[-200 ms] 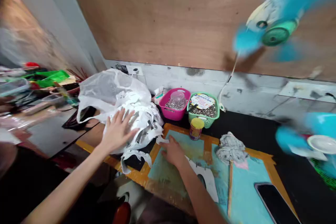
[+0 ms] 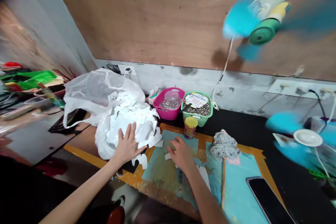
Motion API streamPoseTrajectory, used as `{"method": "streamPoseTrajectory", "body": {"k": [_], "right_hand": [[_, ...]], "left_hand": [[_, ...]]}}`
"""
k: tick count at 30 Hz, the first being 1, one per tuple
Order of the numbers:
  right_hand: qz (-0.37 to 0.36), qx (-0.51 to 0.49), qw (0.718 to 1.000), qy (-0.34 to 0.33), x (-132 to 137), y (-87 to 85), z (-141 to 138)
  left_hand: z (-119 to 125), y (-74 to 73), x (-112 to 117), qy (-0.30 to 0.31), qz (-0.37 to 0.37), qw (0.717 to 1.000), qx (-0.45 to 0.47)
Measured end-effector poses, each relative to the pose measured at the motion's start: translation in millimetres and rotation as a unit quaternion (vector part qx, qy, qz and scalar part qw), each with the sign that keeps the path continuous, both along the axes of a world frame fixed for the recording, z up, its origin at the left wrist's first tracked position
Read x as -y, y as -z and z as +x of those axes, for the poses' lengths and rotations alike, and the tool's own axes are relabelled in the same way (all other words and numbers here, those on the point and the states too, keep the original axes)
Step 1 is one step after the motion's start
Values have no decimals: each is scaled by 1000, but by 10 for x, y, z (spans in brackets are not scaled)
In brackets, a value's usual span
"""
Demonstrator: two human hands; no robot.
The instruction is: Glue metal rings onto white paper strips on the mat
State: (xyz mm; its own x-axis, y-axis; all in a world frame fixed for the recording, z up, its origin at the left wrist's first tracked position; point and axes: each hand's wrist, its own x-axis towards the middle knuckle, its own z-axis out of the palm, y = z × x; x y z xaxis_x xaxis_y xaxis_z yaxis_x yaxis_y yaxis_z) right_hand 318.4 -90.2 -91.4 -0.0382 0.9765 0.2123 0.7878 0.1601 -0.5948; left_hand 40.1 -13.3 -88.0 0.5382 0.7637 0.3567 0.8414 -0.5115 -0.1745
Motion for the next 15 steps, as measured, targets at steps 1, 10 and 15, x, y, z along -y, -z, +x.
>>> {"method": "streamPoseTrajectory", "body": {"k": [1,10,15], "right_hand": [[22,-8,999,22,30,-7,98],[57,-40,995,74,227,146,472],[18,-58,998,29,772,58,529]], "left_hand": [[28,90,-1,22,-5,1000,-8],[123,-3,-11,109,-38,992,-43],[122,-392,487,150,-33,988,-9]]}}
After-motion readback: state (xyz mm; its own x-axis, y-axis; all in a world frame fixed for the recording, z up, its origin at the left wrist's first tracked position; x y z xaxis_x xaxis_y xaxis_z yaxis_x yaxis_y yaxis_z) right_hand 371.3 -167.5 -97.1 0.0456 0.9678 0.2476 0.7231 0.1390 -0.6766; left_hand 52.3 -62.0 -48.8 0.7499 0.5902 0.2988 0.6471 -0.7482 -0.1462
